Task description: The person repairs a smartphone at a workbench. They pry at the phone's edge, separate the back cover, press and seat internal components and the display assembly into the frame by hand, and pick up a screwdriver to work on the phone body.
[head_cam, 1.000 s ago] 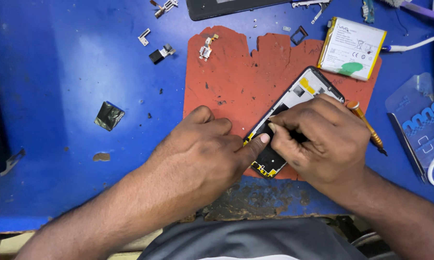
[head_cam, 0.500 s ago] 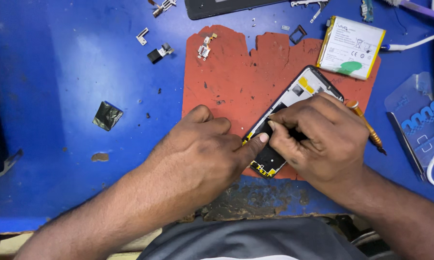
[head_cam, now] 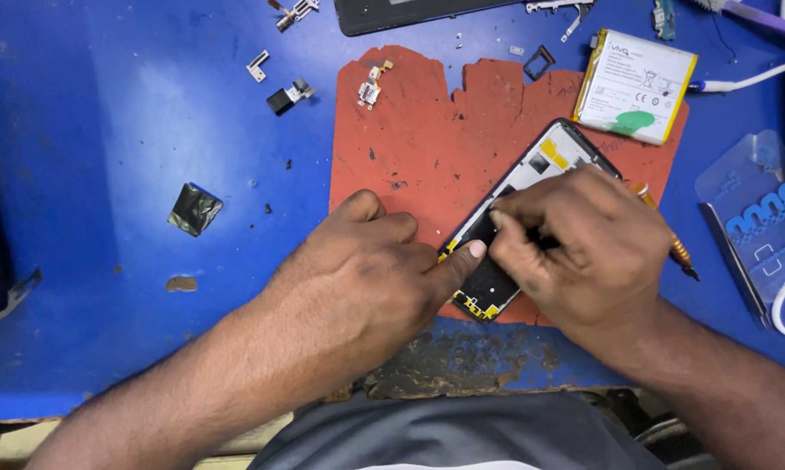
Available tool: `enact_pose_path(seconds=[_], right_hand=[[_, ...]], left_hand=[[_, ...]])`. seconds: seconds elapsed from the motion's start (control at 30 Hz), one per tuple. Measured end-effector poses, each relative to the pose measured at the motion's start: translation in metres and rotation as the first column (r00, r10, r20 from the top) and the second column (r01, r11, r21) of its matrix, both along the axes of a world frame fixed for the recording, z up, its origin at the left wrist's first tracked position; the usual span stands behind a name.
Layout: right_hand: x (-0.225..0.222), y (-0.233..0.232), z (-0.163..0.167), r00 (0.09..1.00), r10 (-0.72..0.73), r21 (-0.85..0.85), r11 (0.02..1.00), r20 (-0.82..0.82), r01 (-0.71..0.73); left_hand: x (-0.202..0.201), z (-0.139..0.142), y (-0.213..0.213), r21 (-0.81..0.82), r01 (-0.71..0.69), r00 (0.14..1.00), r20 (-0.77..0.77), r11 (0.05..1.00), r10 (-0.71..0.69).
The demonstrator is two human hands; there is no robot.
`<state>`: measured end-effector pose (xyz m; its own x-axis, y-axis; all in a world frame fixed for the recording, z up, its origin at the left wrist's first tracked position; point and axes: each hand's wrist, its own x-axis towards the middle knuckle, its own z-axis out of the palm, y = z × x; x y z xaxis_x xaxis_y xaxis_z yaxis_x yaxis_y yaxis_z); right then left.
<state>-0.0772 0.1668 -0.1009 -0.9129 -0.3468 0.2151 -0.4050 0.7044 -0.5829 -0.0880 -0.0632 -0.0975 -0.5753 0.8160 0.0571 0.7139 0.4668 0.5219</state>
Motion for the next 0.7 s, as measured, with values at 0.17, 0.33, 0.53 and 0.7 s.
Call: enact_pose_path(seconds=[0.17,0.33,0.53,0.7], right_hand=[[0.0022,0.0019,-0.0003,0.993,-0.074,-0.037,0.996,0.091,0.078],[0.0019,0.0005,-0.0025,0.999,0.042,0.001,0.999,-0.015,-0.042],[0.0028,0.0018,-0.0030,0.998,-0.061,0.040,0.997,0.013,0.060],[-0.0004,-0.0007,0.0005,1.000,0.013,-0.015,1.000,-0.006,-0.013]], left_hand=[[-0.0002,0.0012,-0.0010,-0.007,0.014,1.000,0.003,1.000,-0.013],[0.0007,-0.0006,-0.0018,0.017,-0.006,1.000,0.004,1.000,0.006],[0.0001,0.0007,0.0001,-0.014,0.014,1.000,-0.001,1.000,-0.014],[0.0006,0.0008,-0.0011,0.006,-0.005,1.000,0.000,1.000,0.005]])
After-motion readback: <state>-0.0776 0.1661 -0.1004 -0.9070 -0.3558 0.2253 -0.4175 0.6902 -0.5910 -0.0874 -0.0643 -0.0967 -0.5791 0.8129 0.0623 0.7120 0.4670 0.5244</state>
